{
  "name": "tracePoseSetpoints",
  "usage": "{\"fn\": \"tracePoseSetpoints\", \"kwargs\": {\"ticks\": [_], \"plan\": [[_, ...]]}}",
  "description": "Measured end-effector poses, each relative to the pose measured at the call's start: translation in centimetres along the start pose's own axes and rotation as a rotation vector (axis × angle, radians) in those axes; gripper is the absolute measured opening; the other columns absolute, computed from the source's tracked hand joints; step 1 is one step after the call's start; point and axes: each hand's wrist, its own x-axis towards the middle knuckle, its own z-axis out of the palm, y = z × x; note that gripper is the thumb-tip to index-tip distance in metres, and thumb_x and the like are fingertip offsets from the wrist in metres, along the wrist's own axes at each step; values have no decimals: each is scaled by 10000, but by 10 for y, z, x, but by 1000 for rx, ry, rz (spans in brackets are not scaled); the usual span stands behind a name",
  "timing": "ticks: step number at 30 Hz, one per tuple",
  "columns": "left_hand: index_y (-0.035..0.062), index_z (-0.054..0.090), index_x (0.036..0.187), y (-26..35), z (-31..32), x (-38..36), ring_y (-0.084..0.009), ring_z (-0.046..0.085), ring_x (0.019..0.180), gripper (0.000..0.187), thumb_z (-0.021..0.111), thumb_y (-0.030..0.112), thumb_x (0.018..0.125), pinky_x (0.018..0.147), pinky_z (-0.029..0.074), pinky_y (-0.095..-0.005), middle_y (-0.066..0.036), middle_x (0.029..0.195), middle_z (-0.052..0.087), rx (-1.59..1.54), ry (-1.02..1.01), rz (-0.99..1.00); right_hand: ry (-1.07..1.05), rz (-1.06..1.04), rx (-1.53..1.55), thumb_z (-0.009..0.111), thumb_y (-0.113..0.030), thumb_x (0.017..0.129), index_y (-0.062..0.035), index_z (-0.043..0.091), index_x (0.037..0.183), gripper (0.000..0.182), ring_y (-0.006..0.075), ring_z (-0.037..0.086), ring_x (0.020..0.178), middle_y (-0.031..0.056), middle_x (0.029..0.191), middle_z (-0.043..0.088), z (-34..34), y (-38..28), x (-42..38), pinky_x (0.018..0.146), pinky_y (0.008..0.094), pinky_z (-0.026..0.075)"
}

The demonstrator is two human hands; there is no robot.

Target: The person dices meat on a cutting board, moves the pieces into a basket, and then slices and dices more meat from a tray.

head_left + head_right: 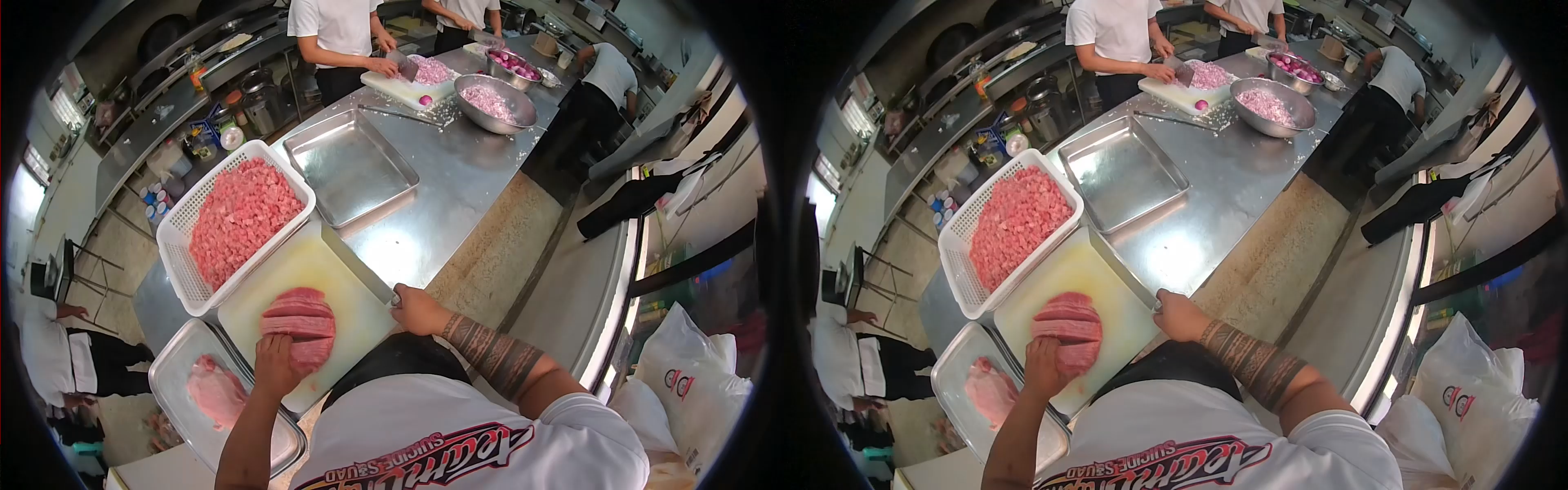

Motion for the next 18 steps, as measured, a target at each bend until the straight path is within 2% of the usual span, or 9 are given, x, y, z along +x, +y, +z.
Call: {"fn": "tracePoseSetpoints", "kwargs": {"ticks": [6, 9, 14, 17, 18], "plan": [[28, 636, 1107, -8, 9, -7, -395, 612, 1042, 725, 974, 368, 562, 947, 459, -504, -165, 1078, 672, -99, 79, 83, 10, 19, -1, 674, -167, 916, 73, 612, 1101, 308, 477, 701, 1036, 310, 1032, 718, 1, 3, 1, 909, 516, 561], [31, 636, 1104, -7, 22, -22, -390, 618, 1016, 707, 966, 356, 570, 923, 464, -501, -159, 1043, 676, -90, 64, 35, 25, 46, -5, 670, -175, 920, 60, 617, 1106, 305, 485, 694, 1043, 312, 1037, 713, 4, 7, 3, 908, 522, 556], [41, 649, 1080, -2, 37, -36, -415, 638, 903, 691, 961, 365, 556, 813, 489, -524, -164, 946, 666, -41, 76, 0, 63, 68, 5, 670, -203, 933, 39, 620, 1088, 292, 509, 679, 1019, 322, 1025, 698, 1, 9, 4, 889, 551, 547], [21, 659, 1026, 0, 32, -41, -436, 641, 806, 626, 952, 350, 581, 713, 507, -523, -174, 860, 654, -132, 88, -136, 76, -22, -45, 649, -211, 956, 28, 609, 1049, 259, 522, 671, 967, 333, 997, 683, 8, 21, 9, 851, 574, 545], [13, 660, 1007, 6, 19, -39, -404, 666, 818, 600, 946, 362, 611, 706, 524, -497, -171, 867, 667, -282, 39, -318, 81, 26, -54, 653, -212, 954, 40, 614, 1085, 287, 520, 677, 966, 329, 996, 691, 8, 18, 9, 842, 571, 550]]}}
